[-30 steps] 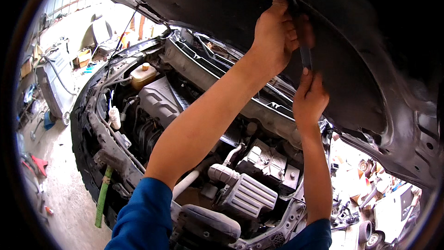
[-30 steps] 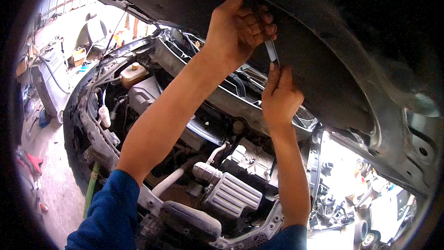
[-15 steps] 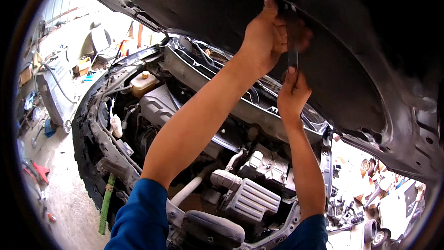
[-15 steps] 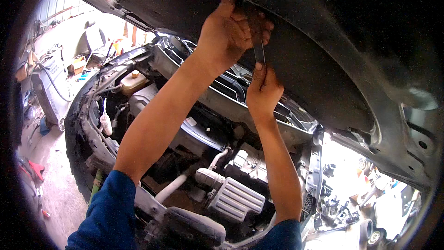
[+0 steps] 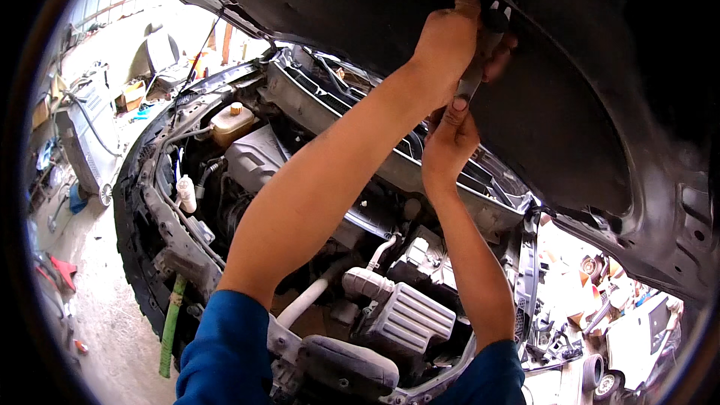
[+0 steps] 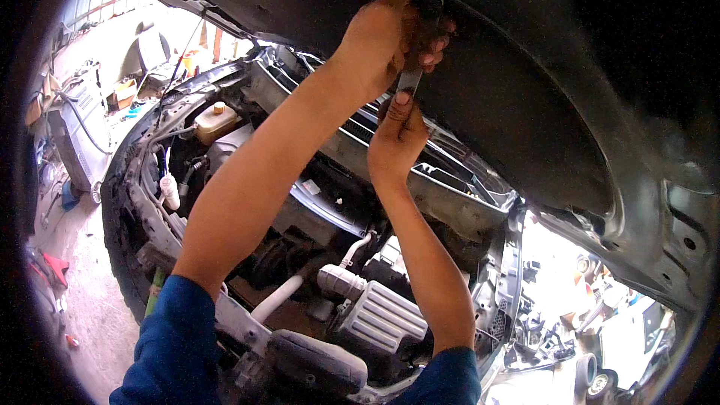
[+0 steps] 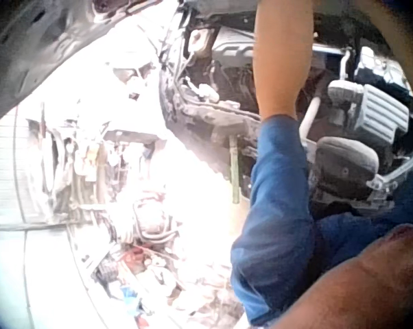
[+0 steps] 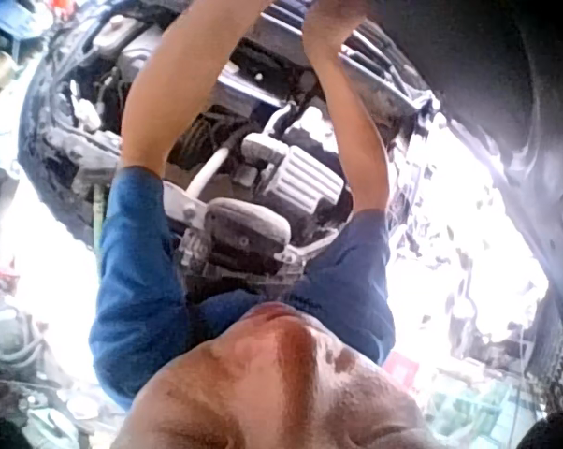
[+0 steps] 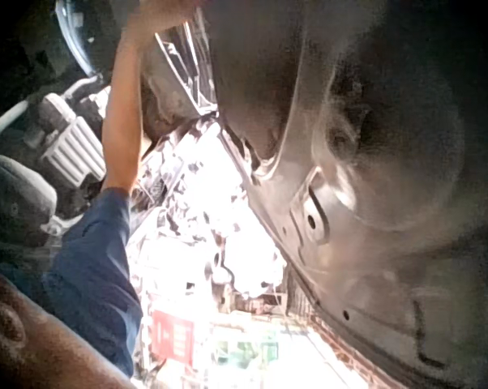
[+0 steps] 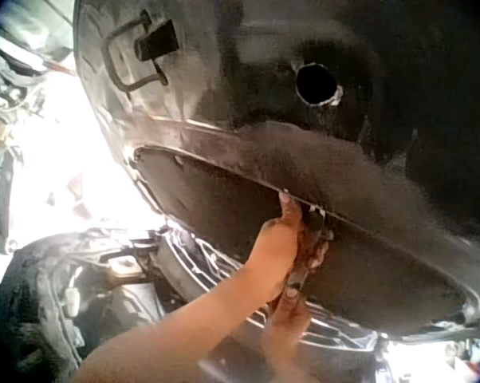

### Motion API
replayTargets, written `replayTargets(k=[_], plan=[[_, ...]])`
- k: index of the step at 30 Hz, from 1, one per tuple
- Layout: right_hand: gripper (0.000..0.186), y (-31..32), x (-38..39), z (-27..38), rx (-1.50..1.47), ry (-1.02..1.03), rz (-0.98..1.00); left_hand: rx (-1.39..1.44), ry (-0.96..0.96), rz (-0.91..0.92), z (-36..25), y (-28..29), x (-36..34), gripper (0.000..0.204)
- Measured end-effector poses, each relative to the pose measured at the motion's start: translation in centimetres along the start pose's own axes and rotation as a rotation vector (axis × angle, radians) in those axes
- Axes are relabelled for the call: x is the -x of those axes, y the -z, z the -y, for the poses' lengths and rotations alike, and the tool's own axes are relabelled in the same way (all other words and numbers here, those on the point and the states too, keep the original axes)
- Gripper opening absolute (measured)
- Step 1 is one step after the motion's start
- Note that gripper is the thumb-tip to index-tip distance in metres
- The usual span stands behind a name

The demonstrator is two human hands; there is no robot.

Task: The person uses a flathead screwdriver to pry out plastic fasteners holding a heat shield or liner to the underside of a car hood. The person handles the removed fasteners by hand and continues working across the underside of the hood.

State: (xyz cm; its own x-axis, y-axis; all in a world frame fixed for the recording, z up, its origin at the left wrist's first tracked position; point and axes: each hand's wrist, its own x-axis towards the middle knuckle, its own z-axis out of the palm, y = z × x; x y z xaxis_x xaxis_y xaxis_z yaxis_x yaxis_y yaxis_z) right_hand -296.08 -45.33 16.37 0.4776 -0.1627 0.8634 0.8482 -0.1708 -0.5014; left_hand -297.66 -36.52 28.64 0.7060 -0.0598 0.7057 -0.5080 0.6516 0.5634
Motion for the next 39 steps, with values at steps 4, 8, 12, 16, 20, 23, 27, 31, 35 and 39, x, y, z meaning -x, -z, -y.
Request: replayTargets(k=[4,8,12,16,20,23,27,31,35,39], plan=[[0.038,-1.3,2.4,3.0,0.102,0.001,0.044,0.239,0.284,0.287,-2.4,2.2,0.5,0.069],[0.058,-8.8,2.9,9.6,0.110,-0.313,0.365,0.383,0.326,0.012,-9.9,10.5,1.2,0.035],[0.065,-12.6,7.6,11.7,-0.179,-0.221,0.232,0.147,0.286,-0.085,-14.4,9.3,6.6,0.028],[0.063,-8.2,12.9,14.5,-0.481,-0.599,0.484,0.296,0.187,0.074,-13.3,8.5,13.8,0.046],[0.058,0.0,19.7,16.5,-0.582,-0.885,0.574,0.366,0.230,-0.035,-10.6,4.8,21.9,0.047],[0.056,6.3,24.3,18.6,-0.759,-1.110,0.624,0.722,0.235,0.123,-6.9,3.0,25.5,0.043],[0.056,11.7,29.6,21.7,-0.751,-1.225,0.399,0.761,0.239,0.066,-4.1,0.0,27.0,0.042],[0.056,15.5,32.8,25.0,-0.754,-1.216,0.098,0.801,0.257,0.146,-2.7,-1.8,27.6,0.042],[0.057,17.7,33.9,26.9,-0.762,-1.159,0.023,0.789,0.281,0.225,-2.5,-4.4,28.2,0.043],[0.058,19.3,35.4,27.5,-0.820,-1.074,0.028,0.771,0.338,0.274,-2.4,-6.7,28.8,0.041]])
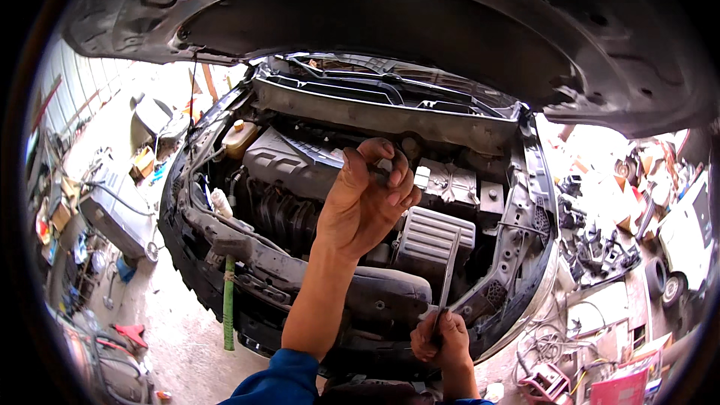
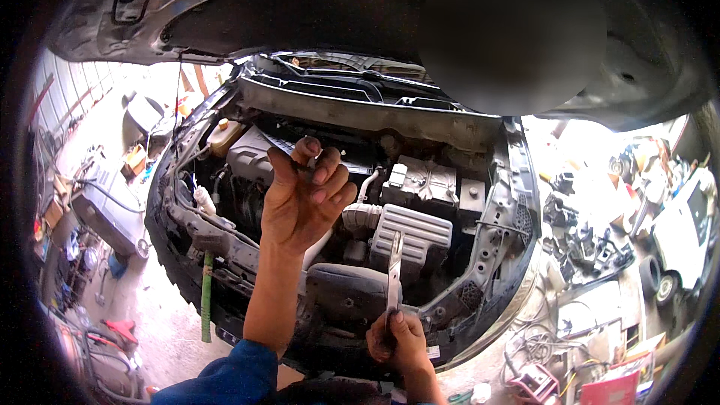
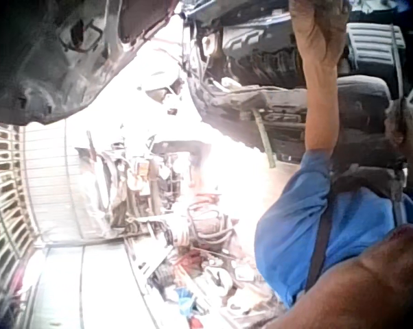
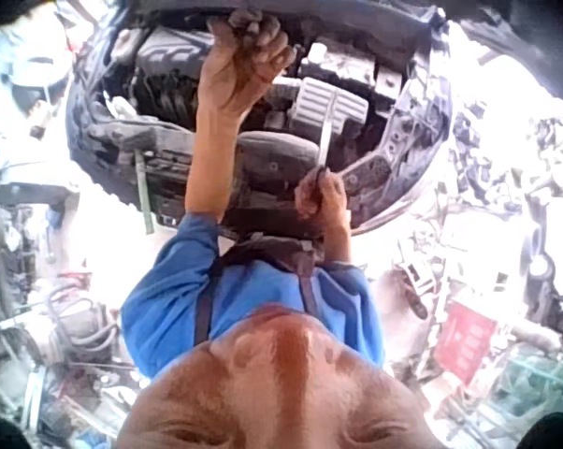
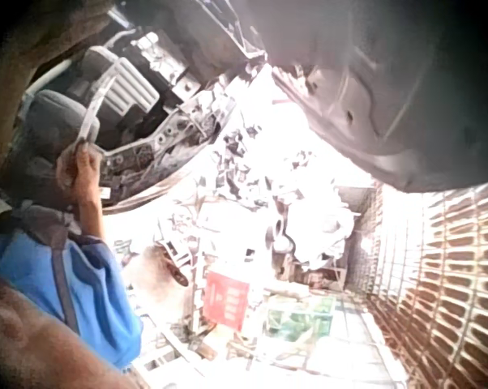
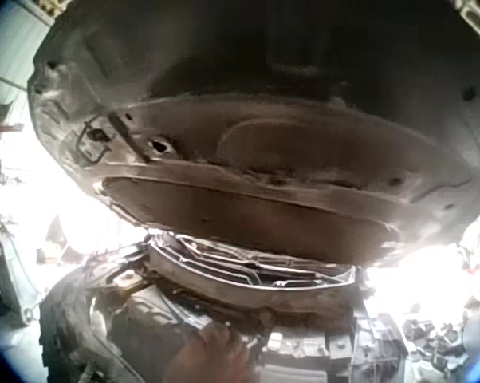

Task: The person uses a flathead screwdriver to pry out plastic fasteners holding a heat shield or liner to the underside of a car hood. The person handles the removed fasteners by hand and continues working across the underside of the hood.

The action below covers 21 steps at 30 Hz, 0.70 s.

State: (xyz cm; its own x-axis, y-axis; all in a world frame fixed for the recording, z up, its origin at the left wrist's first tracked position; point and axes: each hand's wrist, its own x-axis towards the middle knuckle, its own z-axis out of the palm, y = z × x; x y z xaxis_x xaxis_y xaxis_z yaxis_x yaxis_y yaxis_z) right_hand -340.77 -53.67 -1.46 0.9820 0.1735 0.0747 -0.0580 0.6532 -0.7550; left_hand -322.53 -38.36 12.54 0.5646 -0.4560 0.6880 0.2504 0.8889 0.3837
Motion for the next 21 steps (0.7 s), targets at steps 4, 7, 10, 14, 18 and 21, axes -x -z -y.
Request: replayTargets(k=[4,7,10,14,18,21], plan=[[0.054,1.3,2.0,0.3,-0.053,0.018,-0.001,-0.006,0.049,-0.003,1.7,-1.2,0.0,0.036],[0.050,1.7,3.2,1.4,-0.016,0.077,-0.040,0.000,0.074,-0.056,2.7,-1.4,0.5,0.035],[0.041,2.3,4.1,3.1,0.062,0.123,-0.136,0.017,0.139,-0.080,4.0,-1.4,0.0,0.035],[0.034,2.7,4.8,7.6,0.417,0.166,-0.364,0.019,0.185,-0.149,5.5,-2.0,-1.8,0.035],[0.029,4.5,3.6,11.9,0.747,0.360,-0.465,-0.109,0.172,-0.207,5.4,-1.7,-4.6,0.027],[0.032,6.5,2.2,16.1,0.987,0.600,-0.489,-0.239,0.176,-0.145,5.9,-2.3,-8.8,0.021]])
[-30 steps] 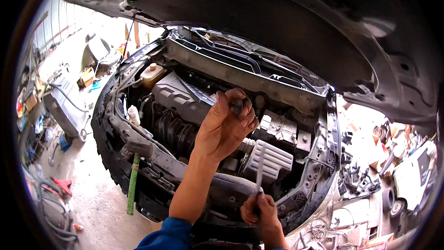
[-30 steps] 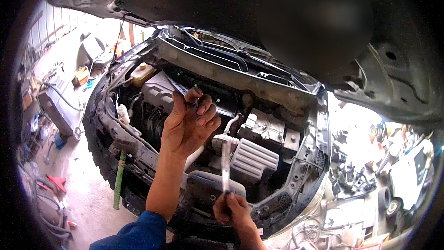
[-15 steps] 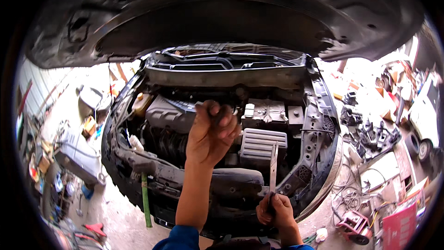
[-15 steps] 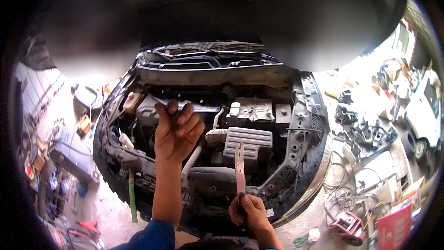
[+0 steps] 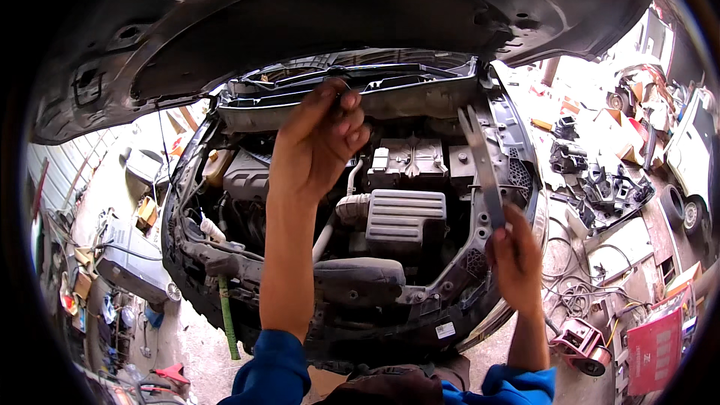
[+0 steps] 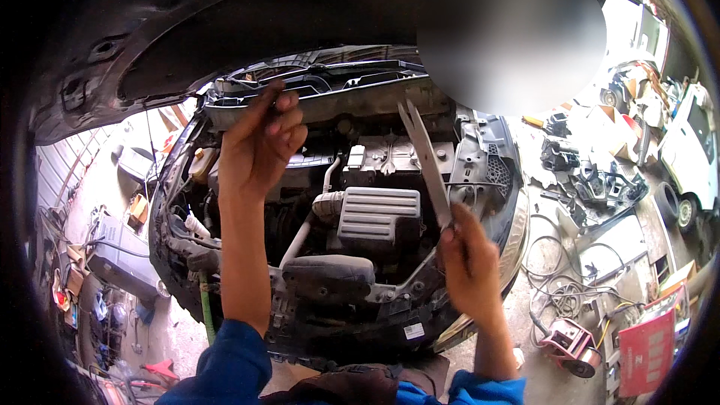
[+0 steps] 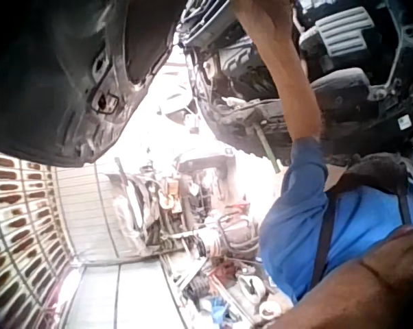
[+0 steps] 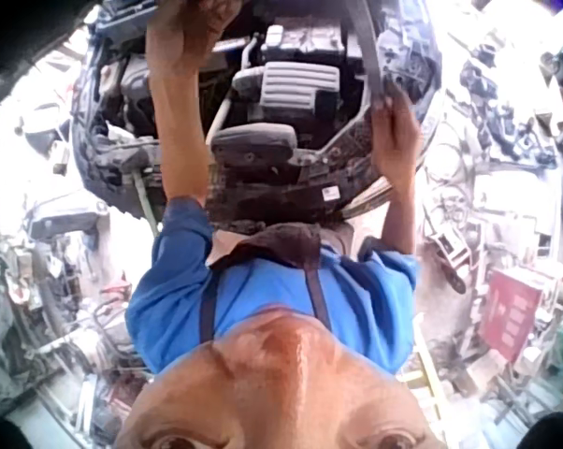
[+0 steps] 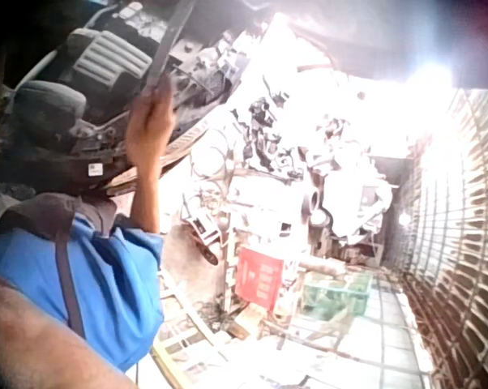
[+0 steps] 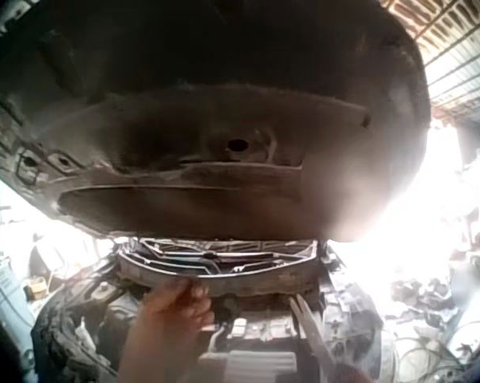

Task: The person uses a flathead screwdriver to pry out plastic fasteners holding a heat shield or liner to the underside of a car hood. The person handles the removed fasteners by hand and continues working across the underside of the hood.

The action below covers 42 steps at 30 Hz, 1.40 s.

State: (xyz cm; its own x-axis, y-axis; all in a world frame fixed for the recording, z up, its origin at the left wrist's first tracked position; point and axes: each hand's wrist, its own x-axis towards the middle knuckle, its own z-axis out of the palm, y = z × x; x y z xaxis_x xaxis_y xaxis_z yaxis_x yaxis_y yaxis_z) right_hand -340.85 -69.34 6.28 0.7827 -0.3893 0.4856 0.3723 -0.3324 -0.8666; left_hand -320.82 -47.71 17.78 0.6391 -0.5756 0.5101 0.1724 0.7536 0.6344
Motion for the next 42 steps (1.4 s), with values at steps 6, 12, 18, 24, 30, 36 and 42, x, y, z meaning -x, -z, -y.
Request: replayTargets(k=[6,12,18,24,30,36,42], plan=[[0.031,1.3,-12.7,0.7,0.448,0.235,0.011,-0.517,-0.136,-0.146,-0.8,-1.0,-9.6,0.028],[0.027,-0.9,-20.7,2.2,0.522,0.391,-0.059,-0.805,-0.182,-0.252,0.4,-1.8,-16.6,0.029],[0.028,-2.0,-23.2,0.2,0.540,0.508,-0.189,-0.885,-0.242,-0.307,1.6,-1.3,-17.9,0.024],[0.031,-1.5,-25.1,-2.0,0.637,0.752,-0.260,-0.929,-0.423,-0.258,3.9,0.1,-17.8,0.023],[0.034,2.4,-28.4,-1.5,0.724,0.771,-0.197,-0.811,-0.359,-0.227,3.3,1.1,-18.1,0.032],[0.037,5.9,-32.5,-0.4,0.866,0.960,-0.091,-0.785,-0.309,-0.197,3.1,1.2,-18.0,0.037],[0.033,5.7,-33.4,-0.5,0.878,0.986,-0.081,-0.825,-0.287,-0.184,2.5,1.2,-17.4,0.035]])
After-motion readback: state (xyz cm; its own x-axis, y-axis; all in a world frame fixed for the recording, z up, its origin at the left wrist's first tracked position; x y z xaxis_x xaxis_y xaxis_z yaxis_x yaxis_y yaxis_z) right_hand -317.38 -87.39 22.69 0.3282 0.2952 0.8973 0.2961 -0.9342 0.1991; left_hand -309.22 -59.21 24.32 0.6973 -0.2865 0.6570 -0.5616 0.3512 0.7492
